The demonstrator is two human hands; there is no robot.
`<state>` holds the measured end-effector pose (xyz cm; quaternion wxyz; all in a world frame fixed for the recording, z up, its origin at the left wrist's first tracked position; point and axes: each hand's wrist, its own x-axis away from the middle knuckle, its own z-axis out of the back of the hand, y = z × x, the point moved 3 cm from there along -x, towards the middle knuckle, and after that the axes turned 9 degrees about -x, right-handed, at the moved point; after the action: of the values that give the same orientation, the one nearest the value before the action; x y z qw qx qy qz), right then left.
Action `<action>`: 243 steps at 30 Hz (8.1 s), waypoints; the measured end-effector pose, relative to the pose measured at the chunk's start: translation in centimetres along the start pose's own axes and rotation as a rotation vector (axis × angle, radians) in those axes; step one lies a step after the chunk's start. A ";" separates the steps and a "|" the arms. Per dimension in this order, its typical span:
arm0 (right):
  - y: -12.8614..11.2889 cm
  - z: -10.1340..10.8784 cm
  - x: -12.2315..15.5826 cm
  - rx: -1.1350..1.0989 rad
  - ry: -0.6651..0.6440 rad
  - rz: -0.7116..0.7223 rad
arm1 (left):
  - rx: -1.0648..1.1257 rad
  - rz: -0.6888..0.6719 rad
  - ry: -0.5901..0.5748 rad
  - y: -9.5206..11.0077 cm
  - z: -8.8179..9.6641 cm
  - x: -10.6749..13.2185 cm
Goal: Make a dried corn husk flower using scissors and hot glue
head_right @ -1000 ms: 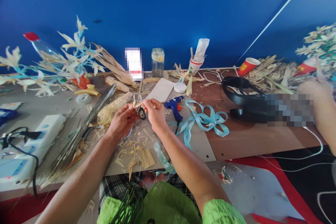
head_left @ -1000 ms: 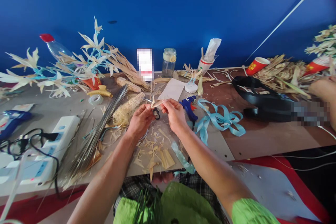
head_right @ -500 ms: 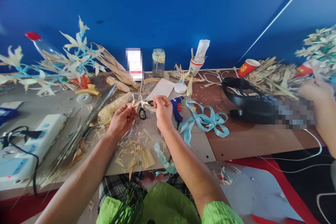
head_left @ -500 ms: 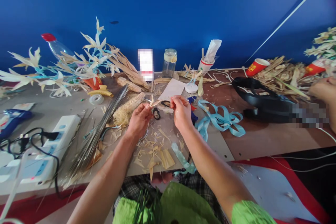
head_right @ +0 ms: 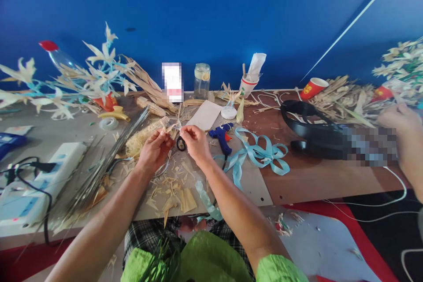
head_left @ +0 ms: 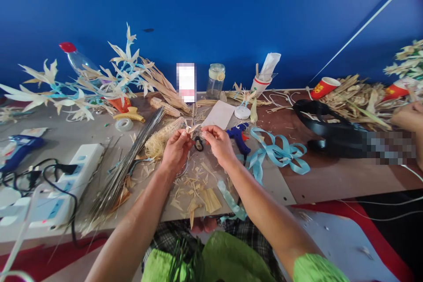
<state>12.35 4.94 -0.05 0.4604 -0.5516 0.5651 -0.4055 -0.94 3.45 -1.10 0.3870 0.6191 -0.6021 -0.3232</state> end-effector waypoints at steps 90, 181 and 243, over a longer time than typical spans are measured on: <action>-0.1 1.7 -1.0 0.555 0.098 0.142 | -0.805 -0.401 0.242 1.7 0.9 0.2; -2.5 3.4 0.5 0.325 -0.462 0.061 | -0.798 -0.361 0.330 2.0 2.0 -0.4; -2.8 2.0 0.3 0.273 -0.589 0.208 | -0.756 -0.360 0.248 1.7 1.8 -0.4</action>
<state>15.00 4.52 2.17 0.7124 -0.5175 0.4017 -0.2518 -3.42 3.71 -0.53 0.5933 0.5630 -0.2726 -0.5066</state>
